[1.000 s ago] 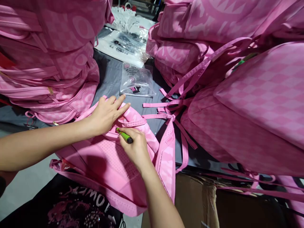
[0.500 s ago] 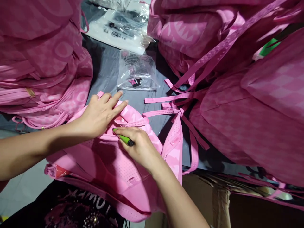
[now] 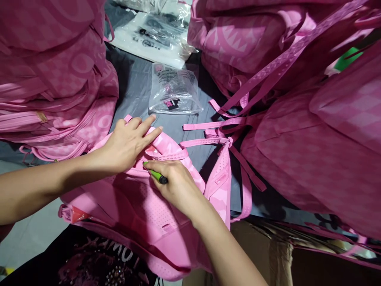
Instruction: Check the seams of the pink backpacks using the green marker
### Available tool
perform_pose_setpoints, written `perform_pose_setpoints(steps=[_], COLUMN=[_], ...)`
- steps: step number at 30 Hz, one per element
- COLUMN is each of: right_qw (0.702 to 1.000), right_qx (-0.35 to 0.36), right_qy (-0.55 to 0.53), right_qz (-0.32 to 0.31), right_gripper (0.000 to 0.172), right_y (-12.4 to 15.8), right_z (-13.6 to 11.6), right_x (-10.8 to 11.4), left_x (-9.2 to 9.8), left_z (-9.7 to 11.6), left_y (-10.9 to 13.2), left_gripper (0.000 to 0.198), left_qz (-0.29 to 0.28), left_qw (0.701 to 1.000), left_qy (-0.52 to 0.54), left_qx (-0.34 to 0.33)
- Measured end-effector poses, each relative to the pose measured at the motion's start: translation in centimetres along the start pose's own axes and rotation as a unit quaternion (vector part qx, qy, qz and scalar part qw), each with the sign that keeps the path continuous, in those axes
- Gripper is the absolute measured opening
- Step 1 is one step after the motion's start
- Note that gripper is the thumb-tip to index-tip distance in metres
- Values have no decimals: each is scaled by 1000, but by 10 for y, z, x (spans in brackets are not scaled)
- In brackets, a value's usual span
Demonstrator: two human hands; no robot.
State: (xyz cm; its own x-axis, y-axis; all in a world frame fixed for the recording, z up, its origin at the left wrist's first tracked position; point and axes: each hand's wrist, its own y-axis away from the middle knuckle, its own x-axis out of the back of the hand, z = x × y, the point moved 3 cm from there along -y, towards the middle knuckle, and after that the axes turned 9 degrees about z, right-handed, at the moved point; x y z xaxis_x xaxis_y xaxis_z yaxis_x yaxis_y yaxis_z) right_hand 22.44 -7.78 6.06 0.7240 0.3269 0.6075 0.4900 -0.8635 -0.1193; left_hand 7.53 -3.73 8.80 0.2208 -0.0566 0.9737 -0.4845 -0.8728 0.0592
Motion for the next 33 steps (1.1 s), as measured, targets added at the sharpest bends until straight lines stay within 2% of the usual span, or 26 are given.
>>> perform_pose_setpoints(steps=[5,9,13,16,19,21,23,27,30,33], right_qw=[1000,999,997,992,974,970,974,985,988,989], right_qx=[-10,-19,-45,-88,-122,-127,-117,-47,-12,-19], right_qy=[9,37,40,-41,-144,-157,-162,-168,-151,-149], right_qz=[19,9,38,78,125,135,105,9,-19,-6], right_gripper=[30,29,25,24,22,19,17,18,18,19], right_y=[3,3,4,8,14,19,24,28,18,4], right_z=[-1,-4,-8,-9,-11,-18,-30,-57,-64,-60], right_x=[-3,0,-2,-15,-30,-36,-39,-49,-70,-97], left_x=[3,4,1,2,10,20,31,39,23,-8], left_z=[0,0,-2,-8,-15,-18,-22,-30,-44,-66], left_y=[2,5,6,6,11,25,51,120,154,156], left_gripper=[64,64,66,70,88,103,106,105,115,117], left_qz=[11,15,24,35,0,-29,-31,3,11,-20], left_qw=[1000,1000,1000,999,998,996,997,999,992,986], left_qy=[2,6,4,2,13,15,12,28,46,76], left_qx=[-5,-5,-13,-28,-69,-82,-70,34,121,149])
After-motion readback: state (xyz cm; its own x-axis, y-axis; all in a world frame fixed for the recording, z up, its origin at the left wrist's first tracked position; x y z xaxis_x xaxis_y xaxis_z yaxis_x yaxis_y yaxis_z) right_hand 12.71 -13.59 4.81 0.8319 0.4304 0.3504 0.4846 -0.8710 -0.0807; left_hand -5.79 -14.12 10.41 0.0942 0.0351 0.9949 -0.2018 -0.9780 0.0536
